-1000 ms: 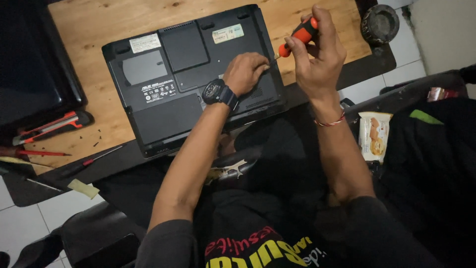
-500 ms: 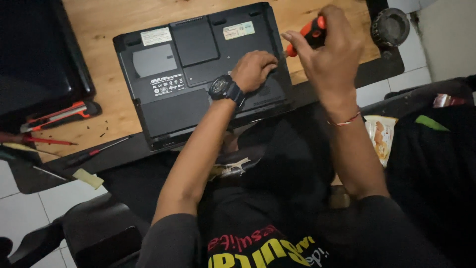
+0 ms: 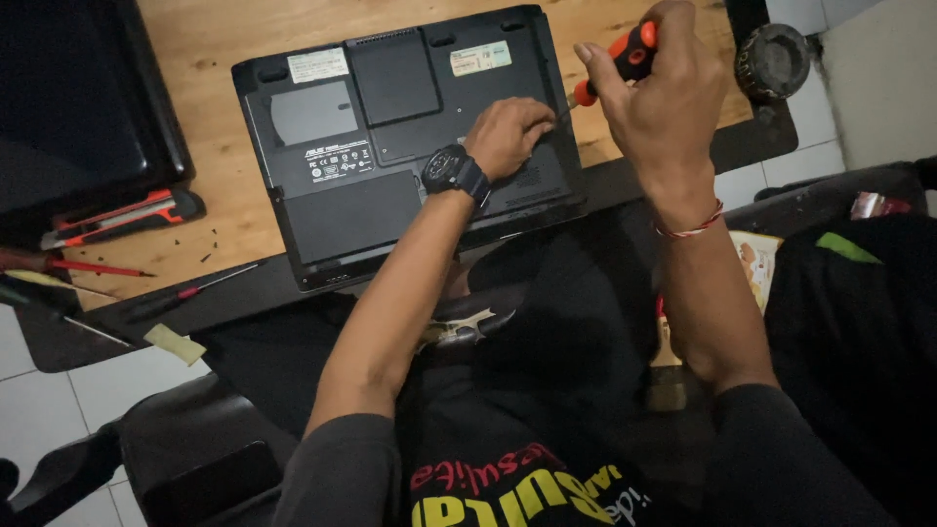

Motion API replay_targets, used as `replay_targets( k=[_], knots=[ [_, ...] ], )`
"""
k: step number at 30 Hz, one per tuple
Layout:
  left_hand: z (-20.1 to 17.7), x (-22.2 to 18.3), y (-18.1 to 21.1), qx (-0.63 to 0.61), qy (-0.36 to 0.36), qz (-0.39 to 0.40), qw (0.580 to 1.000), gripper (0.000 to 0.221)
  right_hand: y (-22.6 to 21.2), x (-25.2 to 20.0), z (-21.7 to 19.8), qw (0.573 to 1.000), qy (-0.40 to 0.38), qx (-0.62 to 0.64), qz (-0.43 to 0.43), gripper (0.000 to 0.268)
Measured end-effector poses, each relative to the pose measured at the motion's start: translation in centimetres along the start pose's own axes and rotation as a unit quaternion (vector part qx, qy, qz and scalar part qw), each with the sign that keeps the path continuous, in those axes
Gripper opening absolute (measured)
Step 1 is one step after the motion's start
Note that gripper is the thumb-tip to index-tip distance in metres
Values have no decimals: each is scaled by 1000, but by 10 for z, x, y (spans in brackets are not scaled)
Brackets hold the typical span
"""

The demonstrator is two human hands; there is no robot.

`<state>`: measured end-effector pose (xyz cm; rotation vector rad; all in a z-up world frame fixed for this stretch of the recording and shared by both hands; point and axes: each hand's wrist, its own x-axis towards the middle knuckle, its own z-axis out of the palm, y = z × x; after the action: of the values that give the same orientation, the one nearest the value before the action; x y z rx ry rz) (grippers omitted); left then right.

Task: The person is disassembling a laptop by flipping it over and using a screwdriver to remove the screws from the bottom panel.

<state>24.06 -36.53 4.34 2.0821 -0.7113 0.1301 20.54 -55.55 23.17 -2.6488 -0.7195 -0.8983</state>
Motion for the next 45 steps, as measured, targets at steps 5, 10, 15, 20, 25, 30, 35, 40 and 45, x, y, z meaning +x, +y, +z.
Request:
replay_targets(
  k=[5,10,15,20,25,30,35,40,45],
  knots=[
    [8,-2,-8,8,23,8,1000,20,0,0,0,1000,0,7,-2,57],
    [6,-1,-3,15,17,1,1000,22,4,-6,1,1000,2,-10,9,58],
    [12,-1,-9,18,15,3,1000,22,-2,-1,-6,1000,8,4,-10,57],
    [6,-5,-7,-38,28,-18,999,18,8,-10,1,1000,20,-4,-1,57],
    [-3,-19,-22,-126,115,-43,984,39,9,-32,-18,993,51,62,83,42],
    [11,-20,-16,-78,177,-28,981,24,10,-61,-30,976,64,110,176,44],
    [-2,-39,19,236,74,15,969,25,13,-78,-25,960,70,136,237,49],
    [-7,-53,28,242,35,16,970,33,12,-80,-18,948,77,194,240,61],
    [-7,-56,30,261,24,10,965,46,12,-86,0,936,102,238,237,69]
  ],
)
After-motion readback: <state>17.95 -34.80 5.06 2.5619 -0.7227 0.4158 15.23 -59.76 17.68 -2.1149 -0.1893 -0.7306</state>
